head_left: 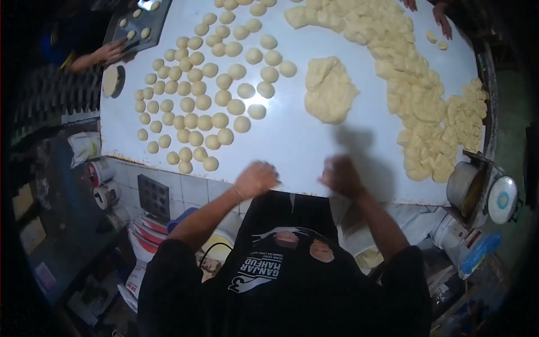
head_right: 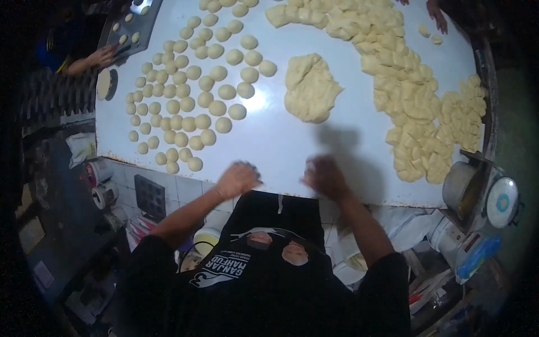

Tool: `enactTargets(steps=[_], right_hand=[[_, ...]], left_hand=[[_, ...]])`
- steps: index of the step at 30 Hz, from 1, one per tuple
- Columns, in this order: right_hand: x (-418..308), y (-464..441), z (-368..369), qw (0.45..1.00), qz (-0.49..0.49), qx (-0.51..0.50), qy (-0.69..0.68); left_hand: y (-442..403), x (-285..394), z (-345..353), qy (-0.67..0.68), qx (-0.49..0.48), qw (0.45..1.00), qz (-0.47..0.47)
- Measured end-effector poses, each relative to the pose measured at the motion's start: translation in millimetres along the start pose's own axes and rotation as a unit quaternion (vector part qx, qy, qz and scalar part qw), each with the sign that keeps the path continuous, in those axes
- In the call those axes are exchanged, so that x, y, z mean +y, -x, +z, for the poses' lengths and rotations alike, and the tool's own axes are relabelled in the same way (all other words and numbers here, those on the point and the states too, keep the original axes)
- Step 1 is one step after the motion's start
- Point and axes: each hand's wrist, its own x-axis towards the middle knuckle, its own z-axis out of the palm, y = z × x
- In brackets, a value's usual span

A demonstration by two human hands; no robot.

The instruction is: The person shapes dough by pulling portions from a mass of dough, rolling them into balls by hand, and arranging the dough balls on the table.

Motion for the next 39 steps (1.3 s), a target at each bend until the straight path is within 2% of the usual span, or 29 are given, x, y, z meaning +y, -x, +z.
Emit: enactTargets(steps=[1, 2, 3, 4, 6, 7, 8, 10, 11, 12, 13, 14, 15, 17, 19, 20, 22, 24, 26, 27, 28, 30, 31, 32, 33, 34, 36, 38, 39], right_hand=[[1, -27, -10, 0.994, 0.017, 0.105, 0.016], [-8, -57, -3, 0.983, 0.085, 0.146, 0.066], [-25, -78, 17, 0.961, 0.196, 0.193, 0.024], [-40, -86, 32, 0.923, 0.303, 0.237, -0.009], [-70, -51, 43, 0.967, 0.228, 0.113, 0.016], [-61, -26, 47, 0.969, 0.215, 0.115, 0.028], [-34, 4, 48, 0.991, 0.119, 0.058, 0.011], [-15, -9, 36, 0.994, 0.061, 0.072, 0.045], [-12, -35, 29, 0.979, 0.114, 0.139, 0.093], [14, -44, 59, 0.986, 0.062, 0.088, 0.131], [-14, -90, 40, 0.944, 0.172, 0.265, 0.095], [-28, -95, 57, 0.925, 0.223, 0.307, 0.020], [-47, -80, 62, 0.944, 0.214, 0.248, 0.029], [-47, -48, 48, 0.960, 0.194, 0.198, 0.046], [-9, -19, 30, 0.985, -0.018, 0.162, 0.048], [-6, -37, 26, 0.987, -0.013, 0.157, 0.040], [-5, -91, 12, 0.967, 0.142, 0.208, 0.029], [-19, -62, 29, 0.976, 0.104, 0.190, 0.036], [-24, -40, 47, 0.985, 0.016, 0.163, 0.059], [-7, -25, 47, 0.983, 0.009, 0.179, 0.045], [21, -26, 46, 0.986, 0.063, 0.150, -0.037], [42, -29, 54, 0.961, 0.181, 0.070, -0.198], [35, -30, 63, 0.931, 0.247, 0.017, -0.268], [11, -54, 53, 0.966, 0.212, 0.115, -0.095], [-3, -73, 42, 0.959, 0.165, 0.216, 0.082], [-9, -48, 45, 0.980, 0.086, 0.175, 0.045], [-1, -20, 20, 0.973, -0.088, 0.208, 0.042], [30, -19, 5, 0.990, 0.051, 0.124, -0.048], [20, -30, 6, 0.992, 0.039, 0.111, -0.054]], left_hand=[[-2, -12, -7, -0.078, 0.019, 0.997, -0.017], [-5, -24, -13, -0.153, 0.039, 0.987, -0.033], [-33, -19, -4, -0.118, 0.100, 0.980, -0.122], [-23, 2, 17, -0.109, 0.097, 0.980, -0.132], [-18, 20, 48, 0.002, -0.001, 0.982, -0.189], [7, 22, 39, 0.027, 0.064, 0.994, -0.082], [19, -7, 32, 0.019, 0.081, 0.993, -0.083], [43, -63, 33, 0.033, -0.005, 0.999, -0.040], [14, -52, 7, -0.069, 0.062, 0.992, -0.088], [-23, -43, 1, -0.065, 0.119, 0.984, -0.113], [-39, -18, 12, -0.025, 0.125, 0.977, -0.173], [-50, 2, 20, 0.011, 0.134, 0.963, -0.233], [-35, 13, 33, 0.024, 0.133, 0.965, -0.226], [27, 8, 47, 0.071, 0.122, 0.986, -0.091], [48, -49, 31, 0.079, 0.111, 0.988, -0.068], [30, -52, 12, -0.039, 0.105, 0.988, -0.111], [-42, -35, 9, -0.056, 0.220, 0.960, -0.166], [-50, 4, 42, -0.005, 0.206, 0.944, -0.258], [-13, 20, 42, 0.014, 0.223, 0.967, -0.123], [3, -1, 30, 0.026, 0.205, 0.972, -0.109], [21, -18, 25, 0.041, 0.185, 0.977, -0.100], [-6, -31, 11, -0.085, 0.156, 0.959, -0.221], [-33, -30, 17, -0.054, 0.225, 0.941, -0.248], [-53, -16, 25, -0.041, 0.275, 0.916, -0.288], [-46, 2, 34, -0.014, 0.263, 0.929, -0.260], [-35, 18, 42, 0.010, 0.252, 0.940, -0.227], [10, 3, 40, 0.019, 0.246, 0.951, -0.189], [19, -17, 24, 0.028, 0.236, 0.958, -0.158], [2, -23, 15, -0.023, 0.267, 0.936, -0.229]])
